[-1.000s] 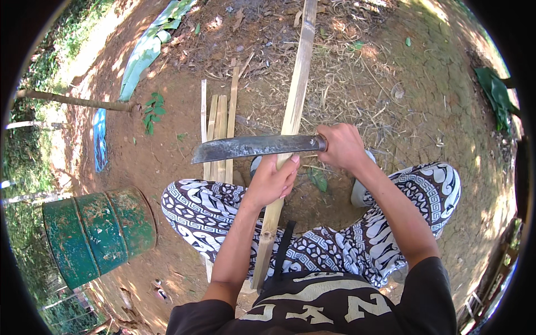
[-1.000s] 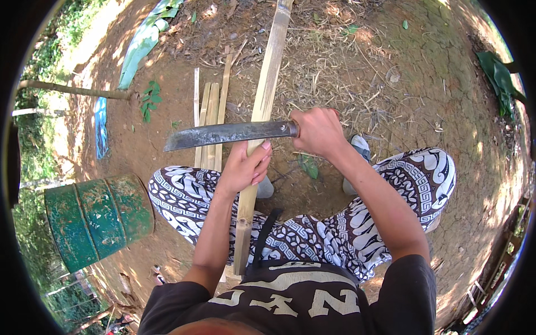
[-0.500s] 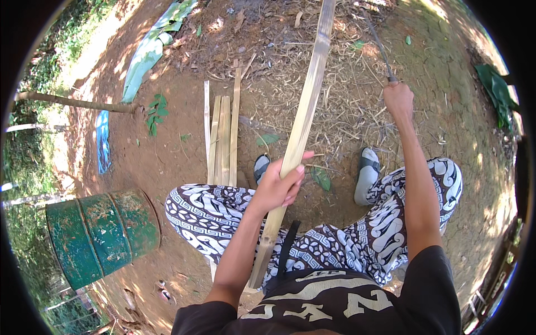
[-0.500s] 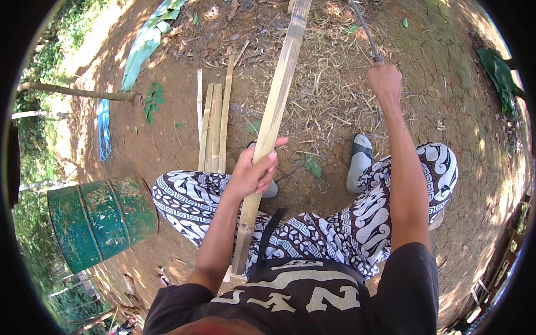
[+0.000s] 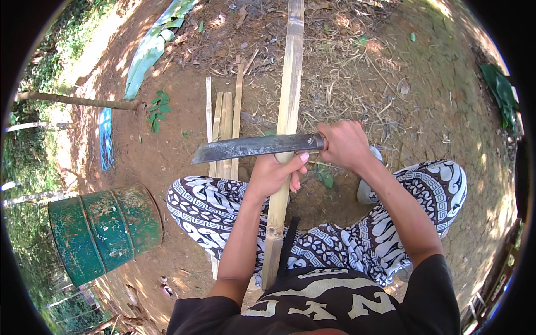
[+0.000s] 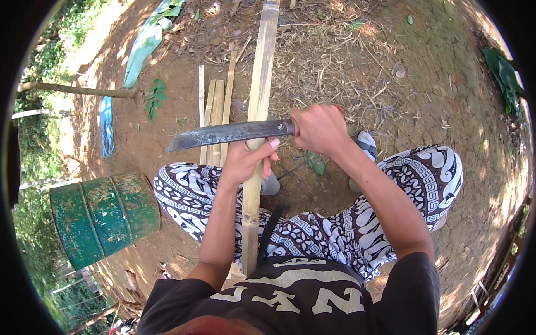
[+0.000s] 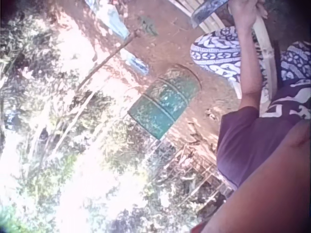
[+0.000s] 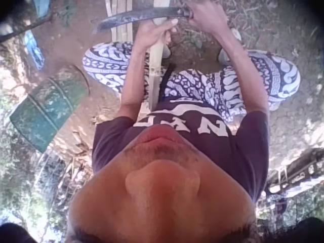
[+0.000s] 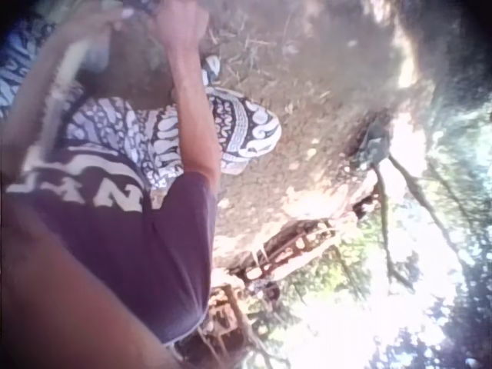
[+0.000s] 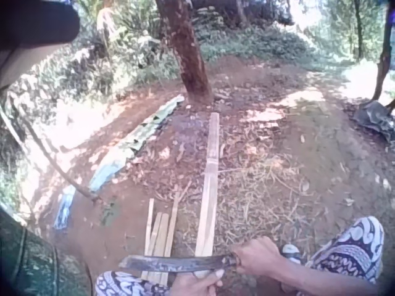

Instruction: The person shaves a long strip of wood using a machete, repeatedly drawing the blade along the surface while holding the wood with the other hand.

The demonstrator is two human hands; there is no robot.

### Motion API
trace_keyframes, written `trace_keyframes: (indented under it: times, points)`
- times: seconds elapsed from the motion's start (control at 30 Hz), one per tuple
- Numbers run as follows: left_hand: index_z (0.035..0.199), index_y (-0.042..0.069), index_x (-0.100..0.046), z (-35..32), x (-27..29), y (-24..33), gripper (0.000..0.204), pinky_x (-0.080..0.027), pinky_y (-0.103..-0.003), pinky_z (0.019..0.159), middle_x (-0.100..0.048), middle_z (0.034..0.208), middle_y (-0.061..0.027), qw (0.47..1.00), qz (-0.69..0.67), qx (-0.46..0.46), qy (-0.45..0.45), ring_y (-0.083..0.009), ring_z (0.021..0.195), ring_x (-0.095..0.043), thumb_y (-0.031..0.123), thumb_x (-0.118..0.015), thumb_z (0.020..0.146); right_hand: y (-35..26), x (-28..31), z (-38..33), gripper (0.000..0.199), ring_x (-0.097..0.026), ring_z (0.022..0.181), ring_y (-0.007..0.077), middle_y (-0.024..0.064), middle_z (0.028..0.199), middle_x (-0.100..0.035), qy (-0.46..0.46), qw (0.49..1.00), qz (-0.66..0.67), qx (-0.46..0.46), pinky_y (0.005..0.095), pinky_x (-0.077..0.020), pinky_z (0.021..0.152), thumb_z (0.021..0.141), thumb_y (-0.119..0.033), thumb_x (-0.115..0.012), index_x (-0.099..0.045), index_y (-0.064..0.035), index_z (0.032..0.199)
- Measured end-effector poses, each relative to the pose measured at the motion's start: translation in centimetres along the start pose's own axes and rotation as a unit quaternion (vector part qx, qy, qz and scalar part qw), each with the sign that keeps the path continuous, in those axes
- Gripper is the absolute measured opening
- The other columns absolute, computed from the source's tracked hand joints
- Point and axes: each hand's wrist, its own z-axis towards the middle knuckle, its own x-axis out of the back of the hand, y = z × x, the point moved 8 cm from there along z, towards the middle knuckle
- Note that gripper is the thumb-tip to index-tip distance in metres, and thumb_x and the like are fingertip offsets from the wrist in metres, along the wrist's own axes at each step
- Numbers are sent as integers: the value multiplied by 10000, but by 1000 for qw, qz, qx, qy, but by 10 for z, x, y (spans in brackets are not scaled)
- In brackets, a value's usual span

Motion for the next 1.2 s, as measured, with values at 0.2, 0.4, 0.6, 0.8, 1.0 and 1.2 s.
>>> trace_keyframes:
  times: [0.2,0.4,0.6,0.8,1.0,1.2]
  points:
    - [953,-11,-596,-3,-2,-16,108,-395,-239,368,-596,681,-47,998,44,31,12,-96,432,-538,69,-667,944,15,-15,0,185,-646,615,375,123,615,-626,-4,1000,-22,-10,481,-519,603,620,-162,-701,-561,-84,712]
    - [1057,2,-504,-13,-7,-14,200,-363,-236,351,-549,637,-17,999,16,22,24,-84,398,-487,5,-653,924,106,-1,15,173,-696,692,372,166,727,-695,37,982,-31,-181,487,-566,693,720,-197,-674,-685,-59,825]
    - [1080,-1,-507,-8,-16,-5,210,-396,-251,338,-564,655,-41,998,-20,41,-44,-103,375,-485,46,-654,937,189,78,0,249,-684,700,401,243,728,-679,228,895,18,-383,489,-540,692,800,-193,-599,-713,22,851]
    - [1194,14,-492,-7,-3,7,287,-421,-256,349,-566,665,-40,999,-43,2,2,-118,401,-518,95,-650,968,73,55,4,179,-558,513,345,167,608,-621,158,962,152,-164,430,-470,549,771,-172,-643,-639,5,744]
    - [1133,30,-470,-6,-2,8,230,-419,-258,356,-560,659,-33,1000,-7,-3,-11,-117,412,-532,139,-621,997,17,14,0,119,-604,532,351,136,557,-576,66,997,35,-11,449,-484,529,687,-138,-675,-583,-63,701]
    - [1088,28,-472,-13,-10,-9,171,-399,-247,356,-540,648,-27,999,21,25,-26,-105,402,-495,135,-583,1014,22,6,-2,171,-622,586,376,137,586,-589,56,998,-2,21,470,-494,563,623,-132,-707,-574,-78,716]
